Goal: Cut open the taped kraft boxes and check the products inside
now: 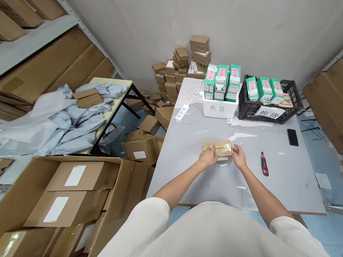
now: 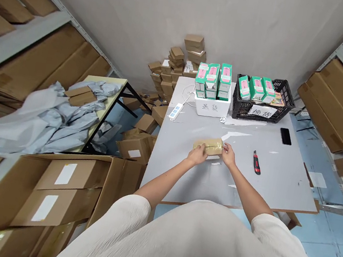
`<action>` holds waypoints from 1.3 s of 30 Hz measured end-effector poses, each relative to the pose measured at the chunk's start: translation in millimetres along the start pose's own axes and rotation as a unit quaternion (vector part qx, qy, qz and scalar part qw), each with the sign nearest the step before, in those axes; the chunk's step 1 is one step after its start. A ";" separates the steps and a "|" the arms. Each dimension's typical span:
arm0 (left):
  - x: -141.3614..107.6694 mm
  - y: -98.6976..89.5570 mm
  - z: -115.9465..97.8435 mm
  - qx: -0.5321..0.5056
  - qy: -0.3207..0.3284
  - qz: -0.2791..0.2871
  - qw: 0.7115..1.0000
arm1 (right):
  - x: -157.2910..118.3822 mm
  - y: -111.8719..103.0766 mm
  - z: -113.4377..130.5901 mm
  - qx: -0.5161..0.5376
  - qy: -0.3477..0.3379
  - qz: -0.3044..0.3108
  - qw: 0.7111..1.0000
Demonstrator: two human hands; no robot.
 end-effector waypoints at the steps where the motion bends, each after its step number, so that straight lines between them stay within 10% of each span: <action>1: 1.4 -3.5 2.3 -0.012 -0.014 0.000 1.000 | -1.2 3.9 7.8 0.008 -0.011 0.007 1.000; 6: 3.2 -26.3 10.3 -0.058 -0.065 -0.028 0.996 | -11.4 29.0 48.7 0.040 -0.079 0.056 0.995; 11: -5.9 -53.0 -4.7 -0.030 0.053 -0.117 0.991 | -13.8 56.9 71.6 0.058 -0.115 0.098 0.987; 22: -24.4 -78.3 32.7 -0.079 0.059 -0.174 0.980 | -7.4 86.8 41.3 0.011 -0.030 0.081 0.996; 34: 7.0 -32.6 12.0 -0.177 0.066 -0.108 0.976 | -9.7 14.5 68.0 -0.039 -0.098 -0.029 0.994; 39: 15.4 -21.2 -7.0 -0.145 0.075 -0.092 0.982 | -7.8 18.5 59.6 0.014 -0.097 0.007 0.995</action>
Point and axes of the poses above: each hand's wrist, its own x-axis towards the middle knuckle, its own y-axis out of the palm, z = x × y, the point moved 8 cm from there along x, towards the middle knuckle, and after that the axes turned 10 degrees about -x, right-handed, at the moved point
